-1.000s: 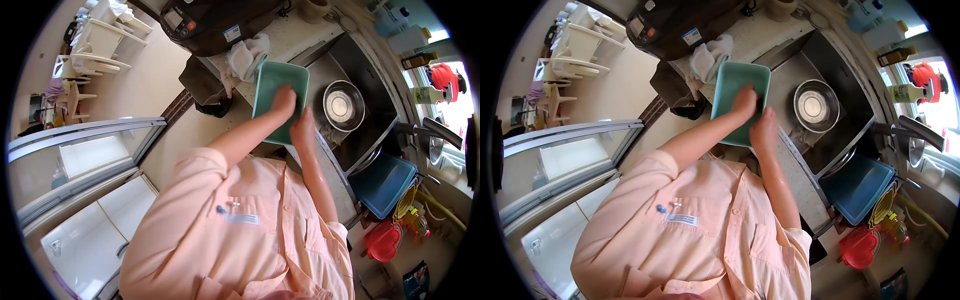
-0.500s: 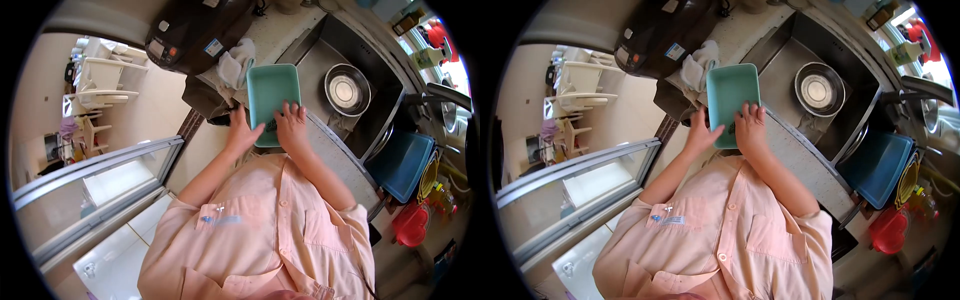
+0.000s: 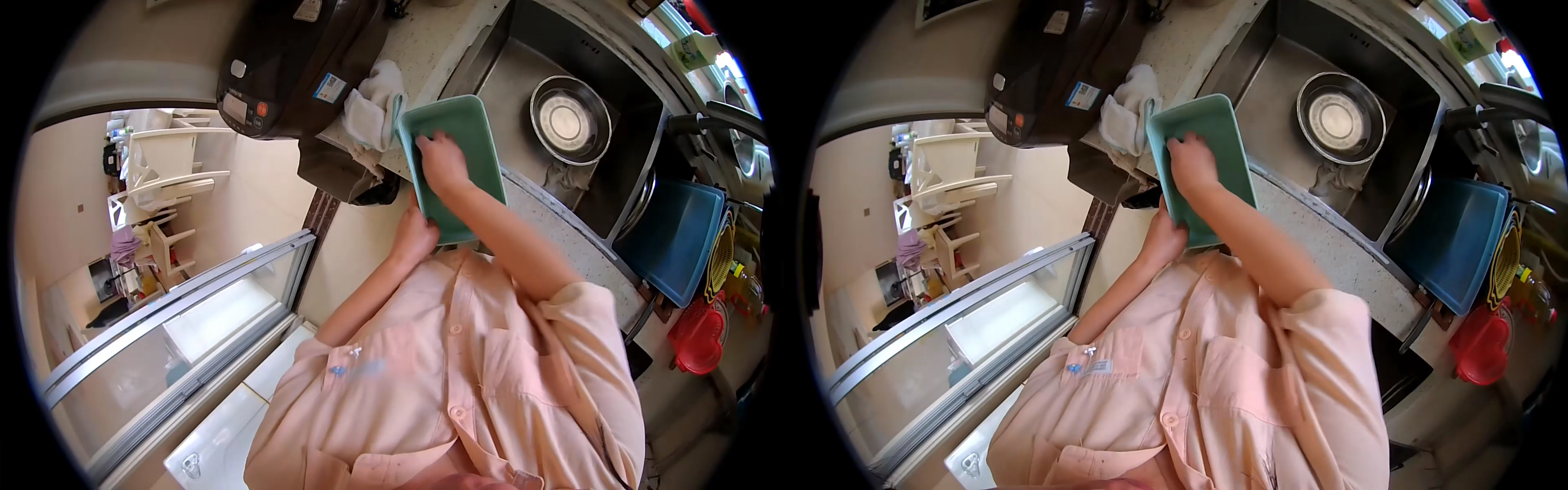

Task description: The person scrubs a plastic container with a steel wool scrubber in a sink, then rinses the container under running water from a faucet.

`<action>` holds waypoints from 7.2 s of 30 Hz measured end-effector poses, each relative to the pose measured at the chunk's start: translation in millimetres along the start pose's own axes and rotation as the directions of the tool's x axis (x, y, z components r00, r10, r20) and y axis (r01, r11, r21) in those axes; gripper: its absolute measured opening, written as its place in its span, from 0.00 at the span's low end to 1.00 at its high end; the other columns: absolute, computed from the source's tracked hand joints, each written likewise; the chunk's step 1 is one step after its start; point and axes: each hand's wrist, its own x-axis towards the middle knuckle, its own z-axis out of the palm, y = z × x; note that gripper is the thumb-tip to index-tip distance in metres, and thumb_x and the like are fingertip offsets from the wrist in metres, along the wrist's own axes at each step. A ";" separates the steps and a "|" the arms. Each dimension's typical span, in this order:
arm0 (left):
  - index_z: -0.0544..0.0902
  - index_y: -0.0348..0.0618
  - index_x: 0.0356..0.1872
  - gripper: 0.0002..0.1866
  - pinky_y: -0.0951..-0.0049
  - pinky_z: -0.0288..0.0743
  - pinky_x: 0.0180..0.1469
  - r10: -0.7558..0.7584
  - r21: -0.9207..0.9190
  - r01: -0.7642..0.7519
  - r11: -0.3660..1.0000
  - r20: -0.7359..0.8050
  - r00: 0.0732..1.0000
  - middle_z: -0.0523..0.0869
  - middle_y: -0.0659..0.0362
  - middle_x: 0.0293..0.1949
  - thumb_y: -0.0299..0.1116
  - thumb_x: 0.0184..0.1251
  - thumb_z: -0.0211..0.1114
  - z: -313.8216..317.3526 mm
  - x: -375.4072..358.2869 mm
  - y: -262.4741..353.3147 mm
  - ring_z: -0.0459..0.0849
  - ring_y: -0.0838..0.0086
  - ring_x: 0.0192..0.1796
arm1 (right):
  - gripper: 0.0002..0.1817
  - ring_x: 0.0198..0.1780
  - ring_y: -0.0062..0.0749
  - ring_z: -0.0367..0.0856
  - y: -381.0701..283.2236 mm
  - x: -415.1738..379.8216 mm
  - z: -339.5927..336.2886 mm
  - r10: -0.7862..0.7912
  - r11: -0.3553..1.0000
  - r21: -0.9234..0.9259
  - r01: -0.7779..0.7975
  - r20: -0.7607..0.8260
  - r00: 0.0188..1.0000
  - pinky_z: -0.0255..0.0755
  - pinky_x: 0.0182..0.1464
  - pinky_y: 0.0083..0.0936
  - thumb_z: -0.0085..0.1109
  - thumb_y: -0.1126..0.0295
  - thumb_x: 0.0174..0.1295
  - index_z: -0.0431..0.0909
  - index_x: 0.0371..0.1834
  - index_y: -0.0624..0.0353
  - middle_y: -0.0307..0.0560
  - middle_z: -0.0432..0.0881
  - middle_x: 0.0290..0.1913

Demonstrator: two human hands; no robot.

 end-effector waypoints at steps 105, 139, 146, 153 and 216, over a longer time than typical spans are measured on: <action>0.61 0.42 0.66 0.39 0.77 0.57 0.62 -0.009 -0.712 -0.197 0.673 -0.275 0.961 0.66 0.59 0.59 0.10 0.44 0.43 17.5 27.9 -3.4 0.65 0.73 0.61 | 0.14 0.44 0.51 0.72 27.2 10.9 -12.9 0.048 0.989 0.128 -0.071 0.181 0.982 0.70 0.45 0.37 0.53 0.72 0.54 0.75 0.45 0.53 0.56 0.72 0.40; 0.64 0.44 0.63 0.35 0.76 0.59 0.62 0.001 -0.571 -0.189 0.799 -0.313 0.950 0.68 0.59 0.59 0.10 0.48 0.45 18.4 33.2 -16.0 0.66 0.73 0.61 | 0.08 0.29 0.23 0.72 4.7 -3.2 -46.2 0.135 0.471 0.676 -0.567 0.580 0.803 0.68 0.33 0.23 0.59 0.66 0.54 0.75 0.30 0.60 0.39 0.76 0.26; 0.60 0.41 0.66 0.32 0.76 0.56 0.64 0.087 -0.477 -0.225 0.850 -0.294 0.952 0.66 0.58 0.64 0.14 0.57 0.46 11.5 31.0 -5.9 0.65 0.74 0.63 | 0.14 0.42 0.41 0.74 9.8 29.9 -32.4 0.129 0.991 0.037 -0.131 0.067 0.989 0.72 0.39 0.33 0.58 0.69 0.50 0.74 0.41 0.55 0.48 0.74 0.39; 0.64 0.41 0.64 0.28 0.75 0.56 0.63 0.041 -0.595 -0.235 0.768 -0.321 0.946 0.68 0.57 0.59 0.18 0.60 0.51 15.5 31.4 -2.5 0.65 0.72 0.62 | 0.17 0.56 0.44 0.63 18.7 -27.5 -41.9 -0.190 0.907 -0.232 0.353 0.522 0.831 0.72 0.47 0.37 0.53 0.72 0.50 0.74 0.47 0.52 0.51 0.62 0.54; 0.68 0.50 0.63 0.36 0.76 0.63 0.58 0.093 -0.405 -0.240 0.882 -0.350 0.932 0.73 0.55 0.54 0.12 0.48 0.48 14.0 37.8 -3.0 0.73 0.68 0.56 | 0.08 0.47 0.43 0.75 25.1 -26.6 -48.7 -0.060 0.903 -0.304 0.305 0.613 0.788 0.72 0.47 0.35 0.57 0.70 0.50 0.81 0.33 0.57 0.51 0.76 0.45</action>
